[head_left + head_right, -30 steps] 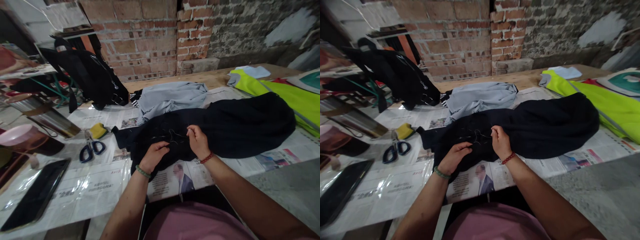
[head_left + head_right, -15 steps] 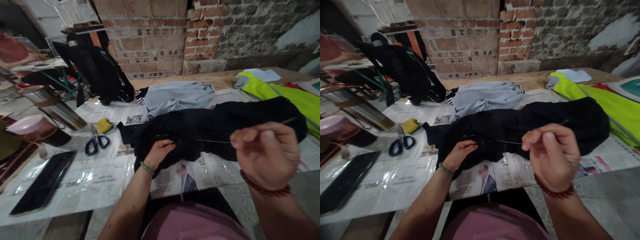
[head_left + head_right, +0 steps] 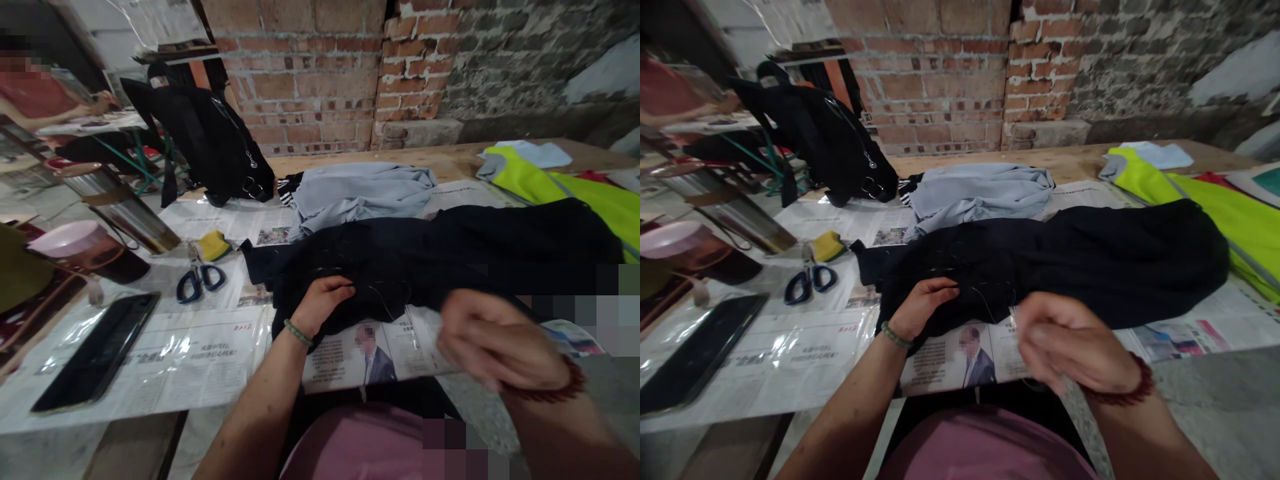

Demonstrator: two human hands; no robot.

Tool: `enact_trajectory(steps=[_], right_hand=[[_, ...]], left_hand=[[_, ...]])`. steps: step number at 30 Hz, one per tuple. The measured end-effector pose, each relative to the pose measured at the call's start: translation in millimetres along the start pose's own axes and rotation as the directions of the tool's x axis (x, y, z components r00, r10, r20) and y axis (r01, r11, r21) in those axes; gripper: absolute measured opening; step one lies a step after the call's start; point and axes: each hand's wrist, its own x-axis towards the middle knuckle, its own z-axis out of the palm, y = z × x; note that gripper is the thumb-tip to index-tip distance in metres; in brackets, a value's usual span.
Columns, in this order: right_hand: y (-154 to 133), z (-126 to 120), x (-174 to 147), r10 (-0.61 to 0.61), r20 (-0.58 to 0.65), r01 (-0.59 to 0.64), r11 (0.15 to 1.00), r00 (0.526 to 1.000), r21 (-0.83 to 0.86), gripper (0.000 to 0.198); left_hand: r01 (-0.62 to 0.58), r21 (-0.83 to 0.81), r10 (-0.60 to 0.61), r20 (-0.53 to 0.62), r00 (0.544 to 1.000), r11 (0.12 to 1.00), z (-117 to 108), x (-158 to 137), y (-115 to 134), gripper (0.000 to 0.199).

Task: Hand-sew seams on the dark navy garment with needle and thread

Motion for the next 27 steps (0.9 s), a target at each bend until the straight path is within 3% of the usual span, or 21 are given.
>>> enact_trajectory(steps=[2,7,12,27], right_hand=[[6,24,19,0.110,0.029,-0.110,0.994,0.994,-0.003,0.025],[30,61,50,0.152,-0.095,-0.160,0.984,0.984,-0.081,0.020],[35,62,54,0.120,-0.180,-0.126,0.992,0.976,-0.022,0.019],[39,61,58,0.115,-0.183,-0.122,0.992,0.976,-0.029,0.019]], left_hand=[[-0.007,-0.004,0.007,-0.004,1.000,1.000,0,0,1,0.016],[-0.051,-0.005,0.051,-0.026,0.998,0.999,0,-1,3,0.018],[-0.108,0.040,0.109,-0.016,0.994,0.993,0,-2,4,0.016],[-0.224,0.128,0.227,-0.009,0.974,0.966,2,-3,2,0.014]])
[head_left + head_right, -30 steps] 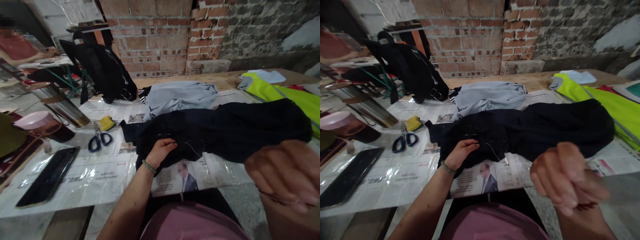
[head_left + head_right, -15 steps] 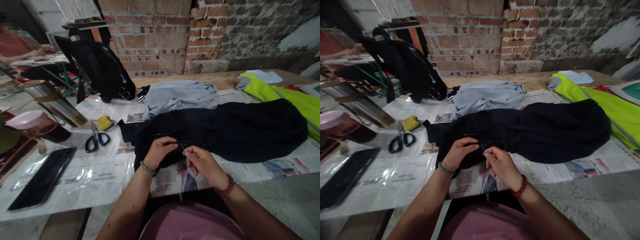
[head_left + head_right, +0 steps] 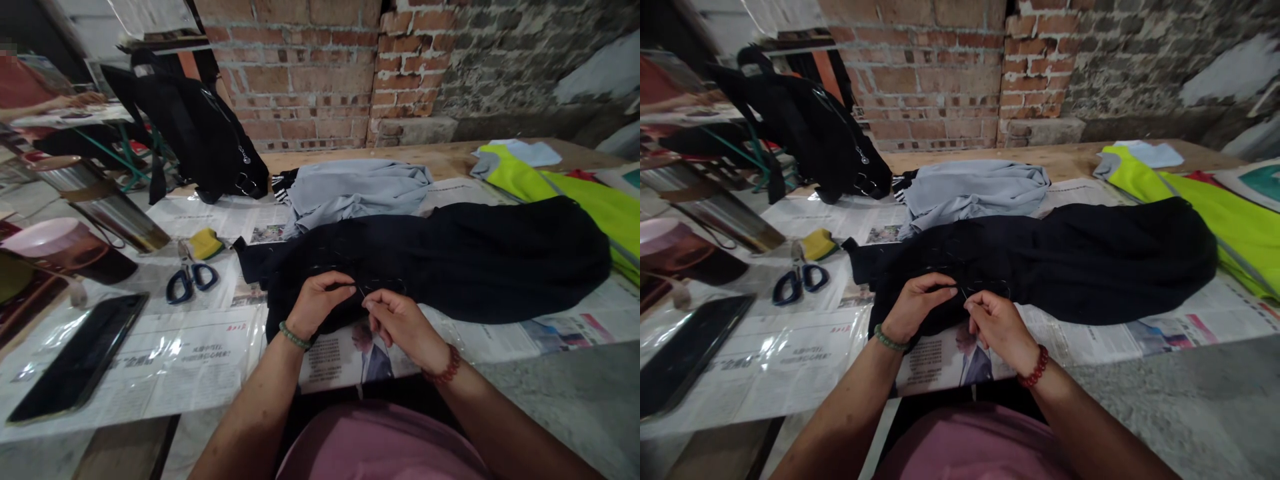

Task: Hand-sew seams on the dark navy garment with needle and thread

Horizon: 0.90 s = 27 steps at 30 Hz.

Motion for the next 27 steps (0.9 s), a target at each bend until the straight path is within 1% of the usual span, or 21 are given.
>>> enact_trajectory(steps=[6,12,14,15,17,18,19,20,21,22,23,24,25,27], right_hand=[[0,1,4,0.005,-0.020,-0.005,1.000,1.000,0.006,0.018],[1,6,12,-0.044,-0.074,0.041,0.998,0.996,-0.036,0.019],[-1,5,11,-0.065,-0.077,0.057,0.994,0.995,-0.094,0.016],[-3,3,9,-0.081,-0.072,0.069,0.986,0.994,-0.151,0.014],[-11,-5,4,-0.151,-0.064,0.121,0.936,0.986,-0.330,0.012],[-16,-12,2,-0.215,-0.066,0.165,0.883,0.975,-0.439,0.013],[-22,-19,0,-0.298,-0.077,0.211,0.813,0.951,-0.542,0.013],[-29,-27,0,-0.393,-0.096,0.250,0.735,0.914,-0.630,0.013],[-36,-35,3,-0.489,-0.123,0.276,0.662,0.864,-0.697,0.014],[-42,-42,7,-0.567,-0.152,0.287,0.608,0.809,-0.740,0.014],[-46,-47,13,-0.611,-0.166,0.298,0.582,0.774,-0.757,0.014],[-50,-51,21,-0.612,-0.162,0.312,0.591,0.774,-0.744,0.015],[-51,-53,29,-0.566,-0.129,0.330,0.634,0.814,-0.700,0.015],[-50,-51,45,-0.387,0.020,0.336,0.772,0.922,-0.540,0.018]], left_hand=[[-0.142,0.124,0.140,0.021,0.990,0.982,0,-1,1,0.009],[-0.237,0.192,0.217,0.117,0.969,0.952,3,-2,0,0.008],[-0.252,0.192,0.234,0.111,0.966,0.948,5,-2,0,0.008],[-0.252,0.192,0.237,0.094,0.967,0.949,5,-2,0,0.008],[-0.241,0.193,0.233,0.061,0.971,0.951,5,-2,0,0.009],[-0.236,0.195,0.231,0.048,0.972,0.952,5,-1,0,0.009],[-0.234,0.199,0.231,0.040,0.972,0.952,5,-1,0,0.009],[-0.237,0.203,0.234,0.036,0.971,0.950,5,-1,0,0.009],[-0.243,0.208,0.242,0.035,0.970,0.947,4,0,0,0.009],[-0.253,0.212,0.251,0.037,0.967,0.944,4,0,1,0.009],[-0.263,0.217,0.260,0.042,0.965,0.940,4,0,2,0.009],[-0.272,0.219,0.269,0.047,0.962,0.937,4,0,2,0.009],[-0.281,0.218,0.277,0.050,0.960,0.935,4,-1,3,0.009],[-0.297,0.206,0.295,0.041,0.955,0.933,3,-1,4,0.008]])
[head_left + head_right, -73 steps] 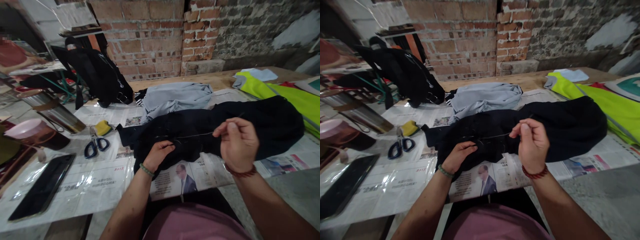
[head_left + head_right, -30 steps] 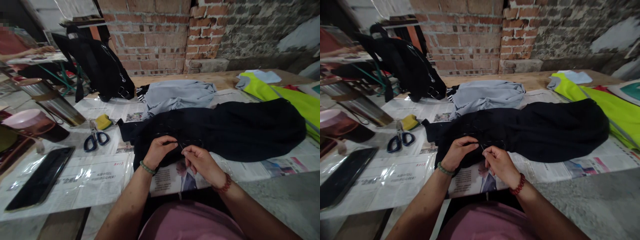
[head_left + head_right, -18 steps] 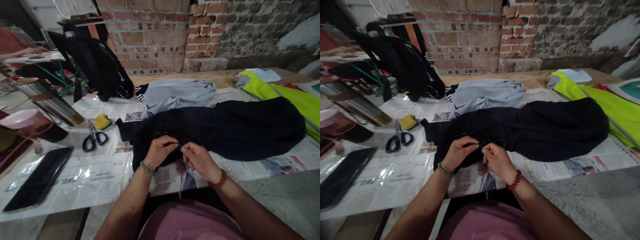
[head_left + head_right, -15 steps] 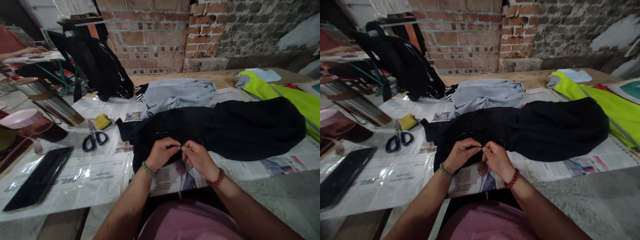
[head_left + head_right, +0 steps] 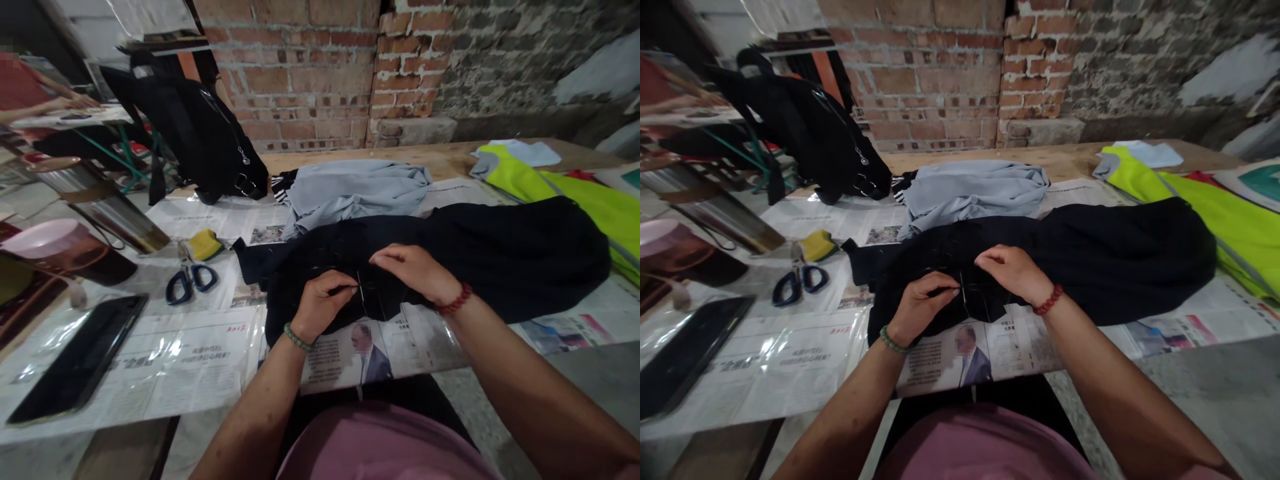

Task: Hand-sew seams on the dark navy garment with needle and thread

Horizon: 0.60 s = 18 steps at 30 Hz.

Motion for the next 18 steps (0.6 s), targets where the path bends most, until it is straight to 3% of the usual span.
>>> enact_trajectory(steps=[2,4,7,10,14,18], right_hand=[[5,10,8,0.044,0.225,-0.083,0.982,0.973,0.167,0.019],[7,19,11,0.052,0.318,-0.136,0.959,0.947,0.247,0.018],[6,25,10,0.082,0.327,-0.190,0.931,0.941,0.313,0.014],[2,25,8,0.119,0.293,-0.218,0.917,0.949,0.333,0.010],[-2,29,9,0.136,0.221,-0.209,0.911,0.966,0.355,0.009],[-1,34,12,0.141,0.197,-0.226,0.819,0.970,0.527,0.011]], left_hand=[[-0.014,-0.018,0.014,-0.012,1.000,1.000,-1,0,0,0.007],[-0.017,-0.033,0.017,-0.015,1.000,0.999,-1,1,-1,0.007],[0.013,-0.042,-0.013,-0.003,1.000,0.999,-1,1,-3,0.007],[0.135,-0.066,-0.136,-0.012,0.991,0.989,0,2,-5,0.009],[0.344,-0.160,-0.338,0.064,0.939,0.925,1,1,-7,0.015],[0.455,-0.311,-0.423,0.168,0.891,0.834,-1,1,-4,0.013]])
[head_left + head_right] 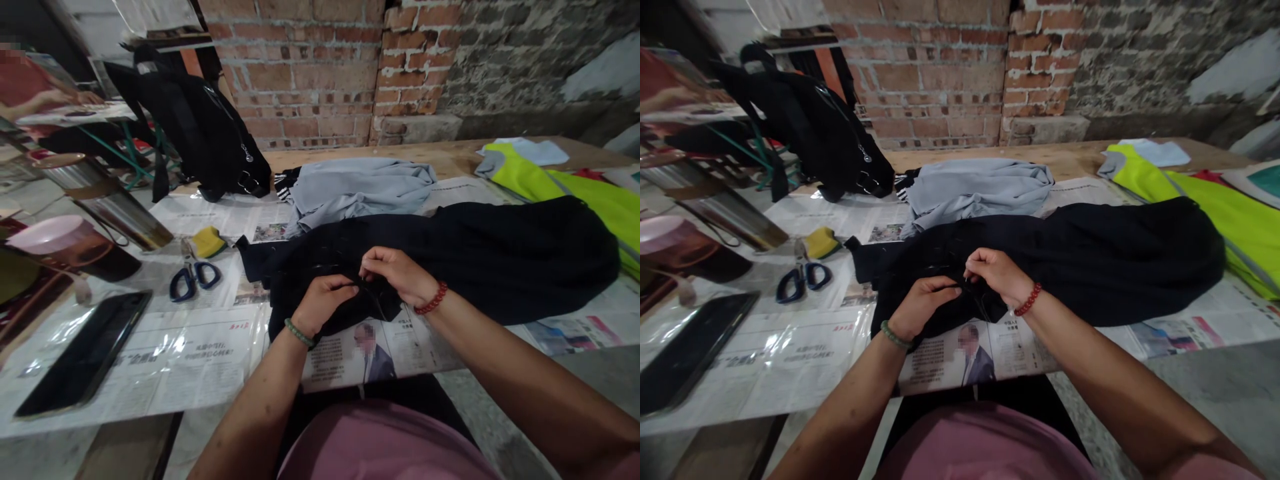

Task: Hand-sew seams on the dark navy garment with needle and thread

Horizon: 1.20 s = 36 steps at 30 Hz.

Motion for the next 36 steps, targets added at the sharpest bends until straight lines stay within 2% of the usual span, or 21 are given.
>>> enact_trajectory(steps=[3,7,13,15,20,25,29,36], right_hand=[[2,-1,7,0.030,-0.033,-0.026,0.993,0.999,0.112,0.011],[0,-7,16,0.045,-0.103,-0.026,0.983,0.994,0.183,0.011],[-23,-11,27,0.017,0.048,-0.030,0.956,0.999,0.293,0.006],[-31,-13,34,0.019,0.066,-0.039,0.948,0.998,0.315,0.003],[-48,-23,54,0.030,0.064,-0.051,0.933,0.997,0.356,0.013],[-65,-35,73,-0.072,0.019,0.061,0.932,0.997,0.358,0.014],[-75,-42,87,-0.165,-0.039,0.169,0.941,0.986,0.293,0.014],[-80,-46,102,-0.340,-0.190,0.371,0.914,0.921,0.165,0.009]], left_hand=[[0.029,-0.095,-0.030,-0.012,0.999,0.995,-1,-1,2,0.010],[0.042,-0.118,-0.041,0.013,0.999,0.992,-3,-1,1,0.010],[-0.011,-0.121,0.003,-0.071,0.997,0.993,-6,2,-2,0.010],[-0.039,-0.123,0.025,-0.106,0.994,0.992,-6,3,-2,0.008],[-0.017,-0.164,-0.003,-0.120,0.993,0.986,-7,4,-1,0.007],[0.024,-0.213,-0.048,-0.104,0.993,0.977,-7,4,-3,0.008],[0.026,-0.231,-0.054,-0.116,0.992,0.973,-7,4,-5,0.010],[0.049,-0.270,-0.073,-0.081,0.994,0.962,-8,5,-6,0.014]])
